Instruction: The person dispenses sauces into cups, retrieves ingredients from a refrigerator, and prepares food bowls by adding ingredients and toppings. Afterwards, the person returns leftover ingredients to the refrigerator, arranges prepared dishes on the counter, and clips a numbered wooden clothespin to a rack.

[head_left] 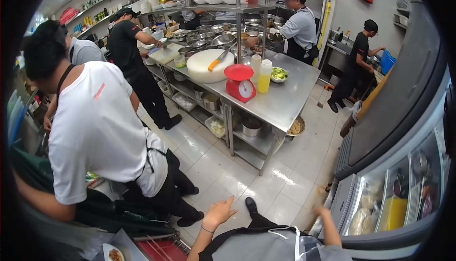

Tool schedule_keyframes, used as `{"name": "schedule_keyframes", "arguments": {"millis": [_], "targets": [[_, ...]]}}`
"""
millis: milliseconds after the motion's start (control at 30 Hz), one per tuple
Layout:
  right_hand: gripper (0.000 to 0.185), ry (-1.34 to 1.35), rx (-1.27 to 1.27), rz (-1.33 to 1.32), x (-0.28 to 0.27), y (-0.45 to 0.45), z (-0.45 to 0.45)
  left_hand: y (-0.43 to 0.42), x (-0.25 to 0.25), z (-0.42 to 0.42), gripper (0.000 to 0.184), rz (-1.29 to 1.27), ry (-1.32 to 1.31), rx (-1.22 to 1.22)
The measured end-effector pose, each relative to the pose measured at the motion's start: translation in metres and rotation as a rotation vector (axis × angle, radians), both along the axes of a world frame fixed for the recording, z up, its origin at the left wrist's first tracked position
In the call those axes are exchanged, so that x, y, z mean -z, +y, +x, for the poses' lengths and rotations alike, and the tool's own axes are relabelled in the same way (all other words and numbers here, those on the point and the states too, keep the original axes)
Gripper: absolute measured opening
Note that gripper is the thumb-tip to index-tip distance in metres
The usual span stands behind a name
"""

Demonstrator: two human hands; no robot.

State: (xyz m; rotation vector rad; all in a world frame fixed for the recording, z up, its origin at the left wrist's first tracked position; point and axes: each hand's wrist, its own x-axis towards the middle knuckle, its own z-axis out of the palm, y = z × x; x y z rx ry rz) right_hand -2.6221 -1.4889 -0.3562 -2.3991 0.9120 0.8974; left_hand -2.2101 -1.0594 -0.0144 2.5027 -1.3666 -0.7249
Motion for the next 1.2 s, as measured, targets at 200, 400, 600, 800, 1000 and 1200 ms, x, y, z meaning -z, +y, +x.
{"name": "schedule_keyframes", "arguments": {"millis": [200,400,600,800,1000,1200], "targets": [[0.049,-0.401,-0.007,0.542,-0.040,0.019,0.124,-0.090,-0.034,0.079,0.062,-0.078,-0.001,-0.022],[0.049,-0.278,-0.523,0.375,0.016,-0.005,0.457,-0.080,-0.011,0.148,0.062,-0.012,-0.026,-0.377],[0.051,-0.381,-0.569,0.744,-0.223,0.086,0.733,-0.050,0.017,0.219,0.067,0.140,0.122,-0.670],[0.050,-0.376,-0.878,0.835,-0.374,0.154,0.848,-0.047,0.001,0.346,0.065,0.129,0.062,-0.707],[0.051,-0.509,-1.091,0.698,-0.449,0.135,0.952,-0.086,-0.050,0.486,0.059,0.014,-0.172,-0.619],[0.048,-0.889,-0.900,0.638,-0.503,0.095,1.051,-0.122,-0.059,0.590,0.061,-0.273,-0.203,-0.324]]}}
